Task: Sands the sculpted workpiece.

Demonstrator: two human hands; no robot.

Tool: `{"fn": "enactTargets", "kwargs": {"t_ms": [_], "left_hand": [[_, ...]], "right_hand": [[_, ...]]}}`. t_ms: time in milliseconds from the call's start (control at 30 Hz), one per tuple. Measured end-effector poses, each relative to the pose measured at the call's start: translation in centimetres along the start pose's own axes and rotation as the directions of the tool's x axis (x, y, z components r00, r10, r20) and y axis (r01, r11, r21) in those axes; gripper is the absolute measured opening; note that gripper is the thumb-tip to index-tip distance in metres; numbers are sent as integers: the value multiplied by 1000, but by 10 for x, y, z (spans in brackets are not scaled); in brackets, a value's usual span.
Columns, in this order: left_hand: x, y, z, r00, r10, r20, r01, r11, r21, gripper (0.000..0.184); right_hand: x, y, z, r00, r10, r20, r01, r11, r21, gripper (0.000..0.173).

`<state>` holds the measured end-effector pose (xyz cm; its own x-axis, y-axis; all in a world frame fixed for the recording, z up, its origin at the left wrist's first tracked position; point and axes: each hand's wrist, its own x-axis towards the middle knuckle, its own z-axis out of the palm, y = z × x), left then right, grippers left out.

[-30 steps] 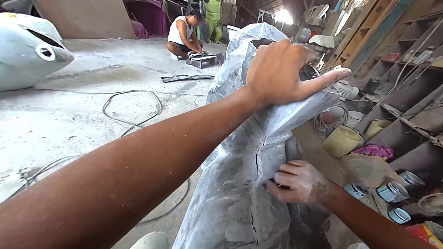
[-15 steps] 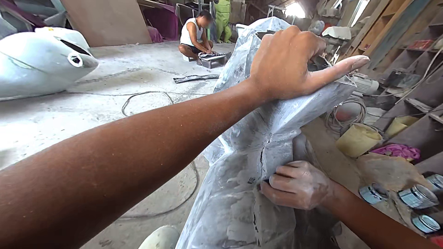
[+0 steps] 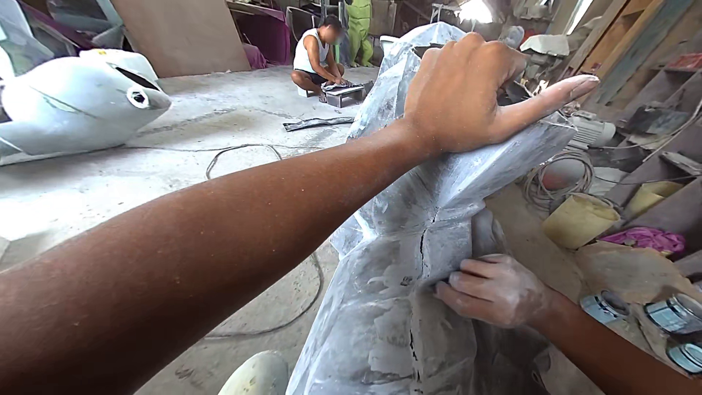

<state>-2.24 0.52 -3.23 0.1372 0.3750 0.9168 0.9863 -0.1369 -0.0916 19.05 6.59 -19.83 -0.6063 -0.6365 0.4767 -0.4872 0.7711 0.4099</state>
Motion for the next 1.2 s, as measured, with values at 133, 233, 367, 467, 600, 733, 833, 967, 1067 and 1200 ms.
{"fn": "enactTargets", "kwargs": {"t_ms": [133,233,367,467,600,733,833,967,1067,1200], "left_hand": [[0,5,-1,1000,-15,17,15,1000,2,62],[-3,5,-1,1000,-15,6,15,1000,-13,61],[0,8,-2,999,-22,23,22,1000,-4,62],[0,11,-2,1000,-26,16,26,999,-26,62],[3,7,-2,1000,-13,14,13,1000,-19,63],[4,12,4,1000,4,-11,-5,996,-88,61],[4,10,4,1000,-3,8,3,998,-69,62],[6,13,9,1000,8,-15,-9,997,-74,63],[6,14,8,1000,2,-26,-5,994,-105,62],[7,15,10,999,17,-44,-22,994,-112,62]], "right_hand": [[15,-4,0,1000,-7,10,6,999,42,15],[-7,-5,0,997,76,-30,-76,997,1,13],[16,-12,3,999,17,-51,-16,1000,13,14],[8,-7,-2,1000,17,-25,-16,999,52,14],[-8,-3,-6,999,47,-7,-47,999,-18,13],[7,-8,-5,999,34,-8,-33,999,43,15],[-15,-4,-7,997,81,11,-81,997,-3,12],[0,-7,-8,1000,12,22,-12,1000,-5,14],[-17,-4,-11,998,53,32,-52,999,-11,13],[-14,-9,-8,999,49,3,-49,999,-20,15]]}}
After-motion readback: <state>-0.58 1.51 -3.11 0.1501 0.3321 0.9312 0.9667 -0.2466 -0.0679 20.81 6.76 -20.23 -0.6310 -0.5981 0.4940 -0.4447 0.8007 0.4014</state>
